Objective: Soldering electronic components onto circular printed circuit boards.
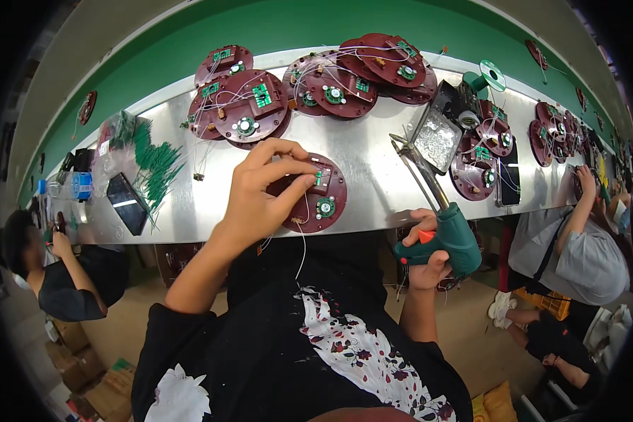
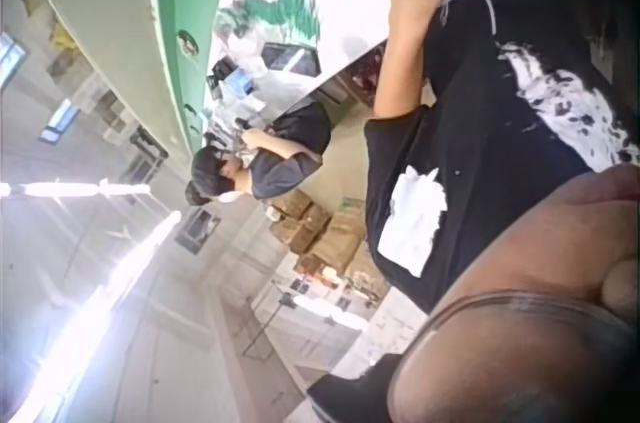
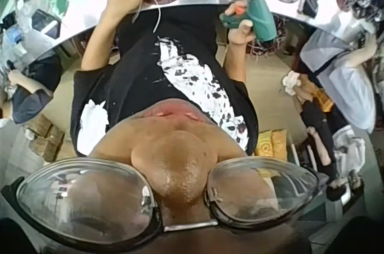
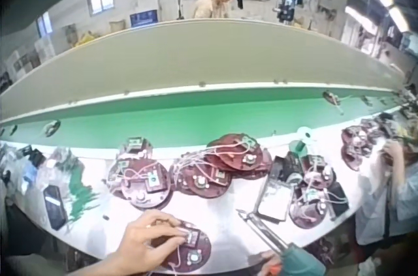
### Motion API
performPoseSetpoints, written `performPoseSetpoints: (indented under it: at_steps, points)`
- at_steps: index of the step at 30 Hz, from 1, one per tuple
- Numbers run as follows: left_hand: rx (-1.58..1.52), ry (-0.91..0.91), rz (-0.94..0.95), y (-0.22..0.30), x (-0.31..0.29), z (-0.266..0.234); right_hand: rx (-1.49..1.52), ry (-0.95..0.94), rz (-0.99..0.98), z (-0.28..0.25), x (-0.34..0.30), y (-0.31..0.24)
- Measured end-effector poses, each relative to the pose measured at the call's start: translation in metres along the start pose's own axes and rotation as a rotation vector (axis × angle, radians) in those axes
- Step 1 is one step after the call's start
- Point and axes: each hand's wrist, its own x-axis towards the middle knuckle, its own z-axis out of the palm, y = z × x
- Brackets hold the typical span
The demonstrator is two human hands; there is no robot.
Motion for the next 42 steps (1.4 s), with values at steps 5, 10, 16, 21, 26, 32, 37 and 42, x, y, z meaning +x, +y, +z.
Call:
performPoseSetpoints:
  at_steps: [5,10,16,21,26,32,37,42]
  points:
    - [0.022,0.079,-0.031,-0.006,-0.003,0.021,-0.073,-0.031,0.019,-0.001,0.002,-0.004]
    - [-0.001,0.087,-0.154,-0.004,-0.004,0.026,-0.109,-0.064,0.073,-0.005,0.005,-0.009]
    - [-0.066,0.047,-0.251,-0.005,0.0,0.024,-0.194,-0.149,0.106,0.001,0.015,-0.013]
    - [-0.03,0.033,-0.281,-0.004,0.004,0.025,-0.226,-0.28,0.078,-0.006,0.019,-0.009]
    - [-0.001,0.025,-0.269,-0.004,0.006,0.025,-0.227,-0.316,0.117,-0.001,0.023,-0.015]
    - [0.028,0.045,-0.259,-0.003,0.008,0.028,-0.322,-0.428,0.013,-0.01,0.026,-0.007]
    - [0.027,0.052,-0.26,-0.002,0.008,0.029,-0.32,-0.431,-0.011,-0.008,0.025,-0.007]
    - [0.038,0.05,-0.261,-0.002,0.006,0.027,-0.274,-0.348,0.073,0.0,0.024,-0.014]
